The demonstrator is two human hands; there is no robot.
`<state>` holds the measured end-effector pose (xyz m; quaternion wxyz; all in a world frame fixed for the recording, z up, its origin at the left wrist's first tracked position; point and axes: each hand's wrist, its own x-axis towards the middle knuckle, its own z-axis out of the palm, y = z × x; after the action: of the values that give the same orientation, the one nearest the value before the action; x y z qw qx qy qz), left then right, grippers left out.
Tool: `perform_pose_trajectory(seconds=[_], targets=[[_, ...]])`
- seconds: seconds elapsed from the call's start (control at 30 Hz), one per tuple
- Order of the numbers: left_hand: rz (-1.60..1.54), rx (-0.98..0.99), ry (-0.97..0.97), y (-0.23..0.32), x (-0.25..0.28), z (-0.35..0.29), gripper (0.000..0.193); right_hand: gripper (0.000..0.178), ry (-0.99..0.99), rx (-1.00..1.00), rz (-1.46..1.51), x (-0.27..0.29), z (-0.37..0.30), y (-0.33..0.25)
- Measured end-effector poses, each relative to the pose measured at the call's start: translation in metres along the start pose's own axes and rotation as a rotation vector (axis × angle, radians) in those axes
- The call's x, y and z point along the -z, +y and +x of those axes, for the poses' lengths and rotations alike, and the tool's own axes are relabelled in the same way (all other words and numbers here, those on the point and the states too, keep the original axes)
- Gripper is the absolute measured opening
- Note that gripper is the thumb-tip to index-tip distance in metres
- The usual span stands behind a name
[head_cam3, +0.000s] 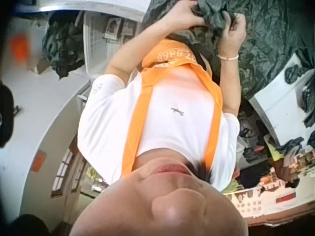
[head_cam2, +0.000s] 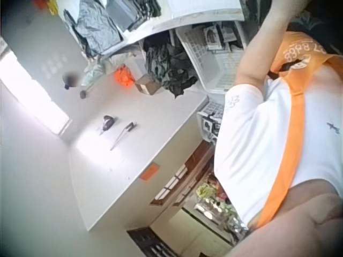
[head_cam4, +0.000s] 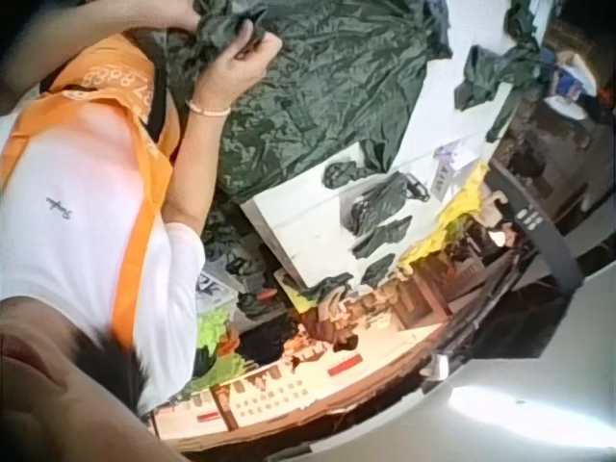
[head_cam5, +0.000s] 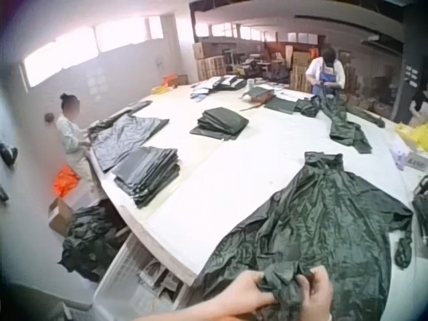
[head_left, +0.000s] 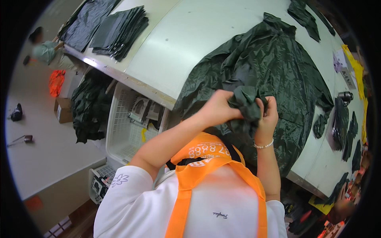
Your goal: The person folds a dark green jacket on a white table. They smooth the fabric, fold the sleeves inward, fold the sides toward the center, and then fold the jacket in half. The person repeats this process with another jacket.
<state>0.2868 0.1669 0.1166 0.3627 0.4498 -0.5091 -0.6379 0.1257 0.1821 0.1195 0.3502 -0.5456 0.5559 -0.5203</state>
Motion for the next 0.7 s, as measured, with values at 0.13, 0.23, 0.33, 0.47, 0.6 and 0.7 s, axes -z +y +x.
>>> perform_pose_trajectory(seconds=[0.13,0.23,0.33,0.47,0.6,0.7], targets=[[0.718,-0.104,0.464,-0.019,0.012,0.042,0.015,0.029,-0.332,0.110,-0.144,-0.012,-0.037,-0.031],[0.376,-0.193,0.566,-0.043,0.017,0.043,0.009,0.025,-0.350,0.053,-0.159,-0.024,-0.035,-0.022],[0.188,-0.222,0.279,-0.011,0.012,0.018,0.021,0.019,-0.010,0.018,-0.244,0.009,-0.012,0.003],[-0.012,0.079,-0.110,0.006,0.000,-0.020,0.022,0.016,0.192,0.047,-0.019,0.055,0.016,0.036],[-0.154,0.142,0.151,0.022,0.009,-0.017,0.020,0.026,-0.050,-0.527,0.632,0.069,-0.003,-0.008],[-0.205,0.057,0.068,0.028,0.012,-0.019,0.021,0.025,-0.295,-0.489,0.668,0.076,-0.010,-0.023]])
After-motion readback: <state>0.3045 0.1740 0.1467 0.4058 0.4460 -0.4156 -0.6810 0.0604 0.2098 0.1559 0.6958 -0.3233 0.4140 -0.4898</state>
